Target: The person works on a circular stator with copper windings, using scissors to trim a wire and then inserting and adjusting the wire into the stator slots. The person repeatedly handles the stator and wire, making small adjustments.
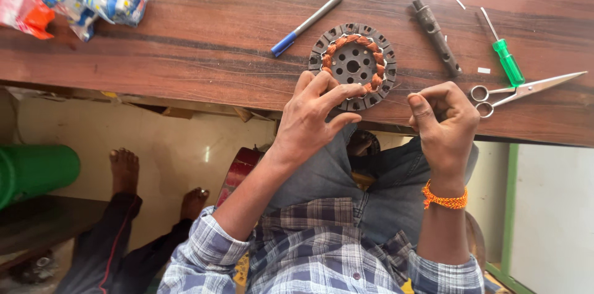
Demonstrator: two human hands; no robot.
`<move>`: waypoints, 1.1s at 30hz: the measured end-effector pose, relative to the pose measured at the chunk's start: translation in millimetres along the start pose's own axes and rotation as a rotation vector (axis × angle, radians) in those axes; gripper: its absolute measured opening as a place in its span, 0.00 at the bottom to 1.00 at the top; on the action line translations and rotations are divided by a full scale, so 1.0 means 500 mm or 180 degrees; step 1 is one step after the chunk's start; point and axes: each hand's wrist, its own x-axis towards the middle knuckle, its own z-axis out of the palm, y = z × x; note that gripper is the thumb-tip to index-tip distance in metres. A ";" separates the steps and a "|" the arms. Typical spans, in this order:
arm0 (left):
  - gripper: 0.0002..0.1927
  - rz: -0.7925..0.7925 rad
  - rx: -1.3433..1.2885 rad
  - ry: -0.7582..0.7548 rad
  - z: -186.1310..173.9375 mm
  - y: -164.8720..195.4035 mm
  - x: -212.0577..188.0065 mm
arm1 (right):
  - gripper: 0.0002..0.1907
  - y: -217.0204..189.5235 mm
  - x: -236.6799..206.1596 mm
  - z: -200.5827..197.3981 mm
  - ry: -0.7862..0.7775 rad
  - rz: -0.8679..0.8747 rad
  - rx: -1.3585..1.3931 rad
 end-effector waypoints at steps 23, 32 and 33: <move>0.26 0.0064 0.0392 0.0382 -0.032 0.034 0.000 | 0.08 -0.009 0.008 0.022 0.0252 -0.0106 0.0335; 0.66 0.0067 0.0927 -0.1149 -0.059 0.065 0.137 | 0.08 -0.019 0.033 0.001 -0.0300 0.0396 -0.0023; 0.70 -0.0141 0.1223 -0.1542 -0.054 0.070 0.155 | 0.08 -0.019 0.037 -0.003 -0.0397 0.0446 0.0021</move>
